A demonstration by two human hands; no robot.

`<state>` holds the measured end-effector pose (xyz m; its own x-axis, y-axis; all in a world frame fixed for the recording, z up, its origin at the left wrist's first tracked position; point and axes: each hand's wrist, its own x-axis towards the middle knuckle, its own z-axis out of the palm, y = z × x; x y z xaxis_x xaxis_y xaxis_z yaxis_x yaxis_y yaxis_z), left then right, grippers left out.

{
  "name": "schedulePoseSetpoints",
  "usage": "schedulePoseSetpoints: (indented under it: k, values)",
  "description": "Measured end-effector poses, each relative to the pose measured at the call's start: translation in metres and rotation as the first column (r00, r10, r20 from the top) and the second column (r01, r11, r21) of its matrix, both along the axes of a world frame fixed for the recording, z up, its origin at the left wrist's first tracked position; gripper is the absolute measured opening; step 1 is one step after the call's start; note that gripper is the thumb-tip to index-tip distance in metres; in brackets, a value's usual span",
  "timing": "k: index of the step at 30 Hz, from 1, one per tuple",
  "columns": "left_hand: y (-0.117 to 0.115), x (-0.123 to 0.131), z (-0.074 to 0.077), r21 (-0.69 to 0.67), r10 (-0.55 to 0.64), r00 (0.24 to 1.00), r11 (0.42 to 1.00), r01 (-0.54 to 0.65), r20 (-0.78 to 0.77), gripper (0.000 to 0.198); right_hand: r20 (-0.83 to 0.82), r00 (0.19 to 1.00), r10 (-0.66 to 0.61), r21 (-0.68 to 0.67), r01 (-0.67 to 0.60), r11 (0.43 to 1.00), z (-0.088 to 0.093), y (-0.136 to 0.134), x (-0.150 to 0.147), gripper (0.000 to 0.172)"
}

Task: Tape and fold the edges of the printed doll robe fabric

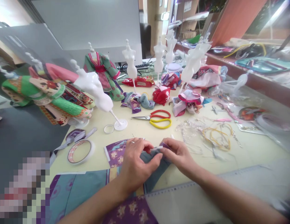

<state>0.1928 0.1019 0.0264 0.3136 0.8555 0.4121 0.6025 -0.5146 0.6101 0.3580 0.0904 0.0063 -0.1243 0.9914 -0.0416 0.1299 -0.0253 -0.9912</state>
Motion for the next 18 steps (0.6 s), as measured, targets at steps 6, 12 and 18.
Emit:
schedulePoseSetpoints:
  k: [6, 12, 18]
  values:
    - [0.0017, 0.0024, -0.0009, 0.075, -0.027, 0.999, 0.997, 0.03, -0.045, 0.008, 0.104, 0.994, -0.022, 0.174, 0.004, 0.985, 0.0009, -0.0032, -0.0052, 0.009]
    - [0.0063, -0.0015, -0.0012, -0.23, 0.064, 0.99, 0.973, -0.034, 0.126, 0.013, 0.038, 0.999, 0.004, 0.157, -0.01, 0.988, -0.0048, -0.0012, -0.0022, 0.014]
    - [0.0059, -0.0031, -0.0024, -0.512, 0.145, 0.932, 0.858, 0.05, 0.333, 0.016, -0.044, 0.999, 0.023, 0.103, -0.018, 0.995, -0.0067, 0.0, 0.0012, 0.02]
